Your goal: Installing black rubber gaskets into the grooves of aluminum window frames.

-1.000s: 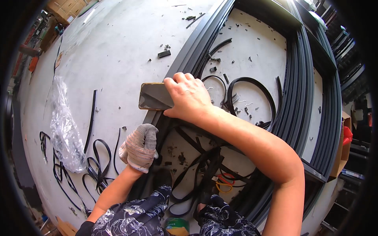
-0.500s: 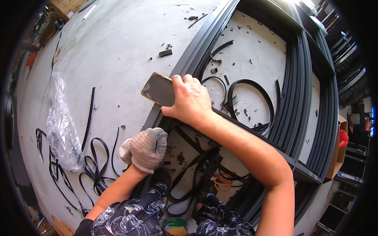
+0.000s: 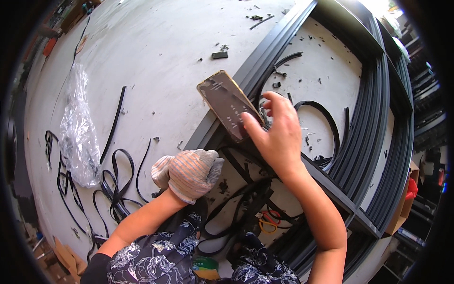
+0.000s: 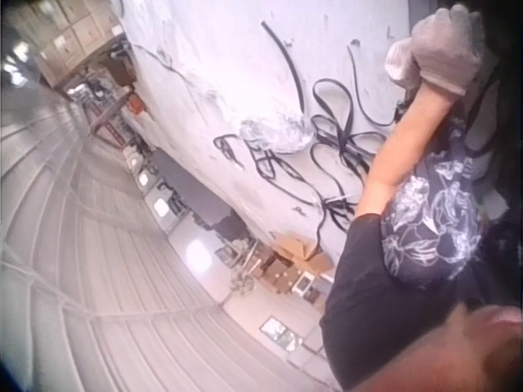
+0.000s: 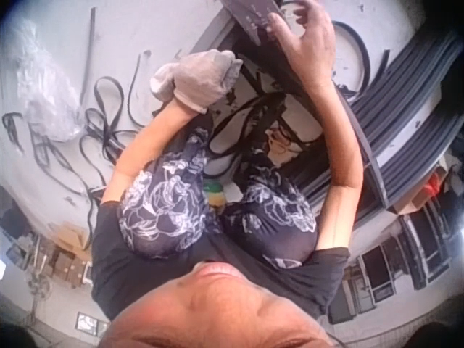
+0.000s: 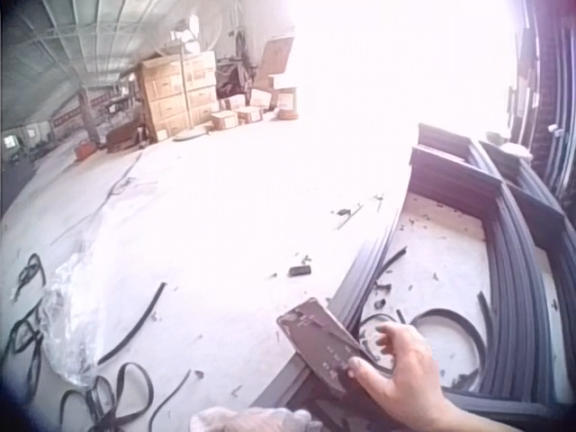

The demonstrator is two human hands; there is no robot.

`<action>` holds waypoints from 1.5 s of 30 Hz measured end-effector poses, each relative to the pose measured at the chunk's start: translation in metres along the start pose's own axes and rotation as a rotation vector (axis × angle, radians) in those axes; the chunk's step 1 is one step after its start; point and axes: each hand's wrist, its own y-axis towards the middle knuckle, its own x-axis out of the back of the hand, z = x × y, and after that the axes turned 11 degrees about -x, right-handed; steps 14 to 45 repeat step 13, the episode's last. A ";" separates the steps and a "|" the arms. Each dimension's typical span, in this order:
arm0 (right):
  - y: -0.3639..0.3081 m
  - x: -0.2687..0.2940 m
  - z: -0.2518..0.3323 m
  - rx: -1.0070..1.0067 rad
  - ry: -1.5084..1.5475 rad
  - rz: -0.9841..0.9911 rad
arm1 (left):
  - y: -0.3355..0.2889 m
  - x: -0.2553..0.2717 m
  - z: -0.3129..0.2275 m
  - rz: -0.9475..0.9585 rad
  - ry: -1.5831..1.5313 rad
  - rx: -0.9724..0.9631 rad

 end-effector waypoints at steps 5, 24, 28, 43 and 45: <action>-0.021 0.014 -0.013 0.036 -0.051 -0.033 | -0.001 -0.007 0.002 -0.005 0.011 -0.046; -0.033 0.007 -0.011 0.300 -0.333 -0.004 | 0.000 -0.005 0.003 -0.050 -0.014 -0.094; -0.033 0.007 -0.011 0.300 -0.333 -0.004 | 0.000 -0.005 0.003 -0.050 -0.014 -0.094; -0.033 0.007 -0.011 0.300 -0.333 -0.004 | 0.000 -0.005 0.003 -0.050 -0.014 -0.094; -0.033 0.007 -0.011 0.300 -0.333 -0.004 | 0.000 -0.005 0.003 -0.050 -0.014 -0.094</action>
